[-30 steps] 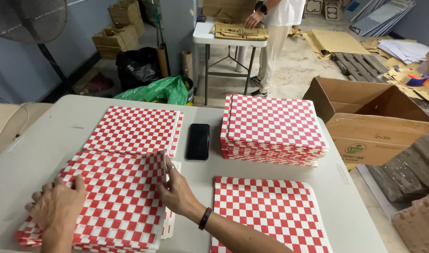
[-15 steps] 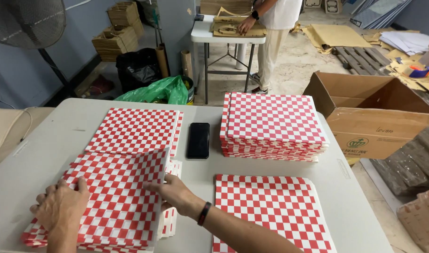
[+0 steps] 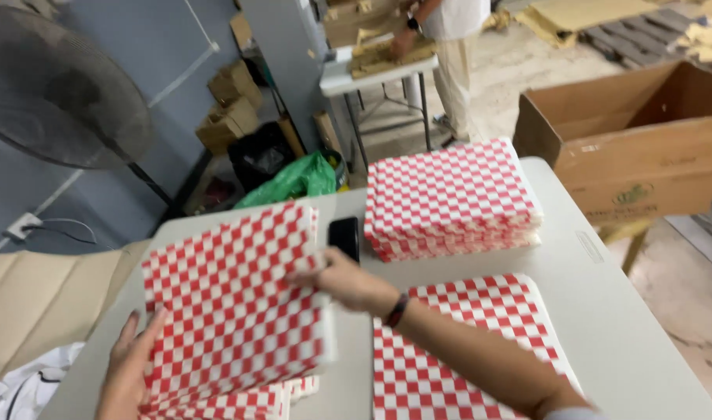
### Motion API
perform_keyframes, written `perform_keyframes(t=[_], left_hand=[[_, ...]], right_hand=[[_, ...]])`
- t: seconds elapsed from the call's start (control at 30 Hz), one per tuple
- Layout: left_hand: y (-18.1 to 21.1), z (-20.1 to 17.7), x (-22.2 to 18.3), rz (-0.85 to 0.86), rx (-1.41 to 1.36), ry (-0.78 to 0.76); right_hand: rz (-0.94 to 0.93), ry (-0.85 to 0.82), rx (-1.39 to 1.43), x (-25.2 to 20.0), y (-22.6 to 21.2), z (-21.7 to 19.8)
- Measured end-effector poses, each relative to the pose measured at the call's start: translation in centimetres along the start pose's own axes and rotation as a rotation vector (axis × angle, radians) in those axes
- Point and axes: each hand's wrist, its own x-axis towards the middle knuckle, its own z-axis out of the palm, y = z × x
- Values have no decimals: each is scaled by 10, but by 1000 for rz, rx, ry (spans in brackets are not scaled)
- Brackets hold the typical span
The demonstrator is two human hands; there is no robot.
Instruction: Counting and stacking red and white checkered paper sheets on a work table
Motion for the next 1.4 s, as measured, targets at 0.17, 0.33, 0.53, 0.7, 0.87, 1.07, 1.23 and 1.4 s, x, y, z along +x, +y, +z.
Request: perform_keyframes(t=[0.17,0.33,0.53,0.7,0.87,1.07,1.23,1.4], left_hand=[[-42,56,3,45,-424,-380],[-42,169,-93,298,-541,-570],[-35,208,-118,759,-416,-758],[-94,263,-89,786,-719,-772],[-93,265,-96,937,-639,-700],[-87,279,-104,950,-718,-770],[-85,281,-99,965,-554,-641],[-82,289,-99,998,-503,-630]], right_hand=[[66,231,63,-96,-19,-78],[-29,449,-432,-181,6,-149],[-150,621,-515,-236,41,-241],[-353,564,-479,-236,87,-259],[-598,504,-891,-232,107,-279],[-394,797,-450,-199,137,-301],[-541,597,-404,-197,96,-268],[-469,686,-613,-186,97,-284]])
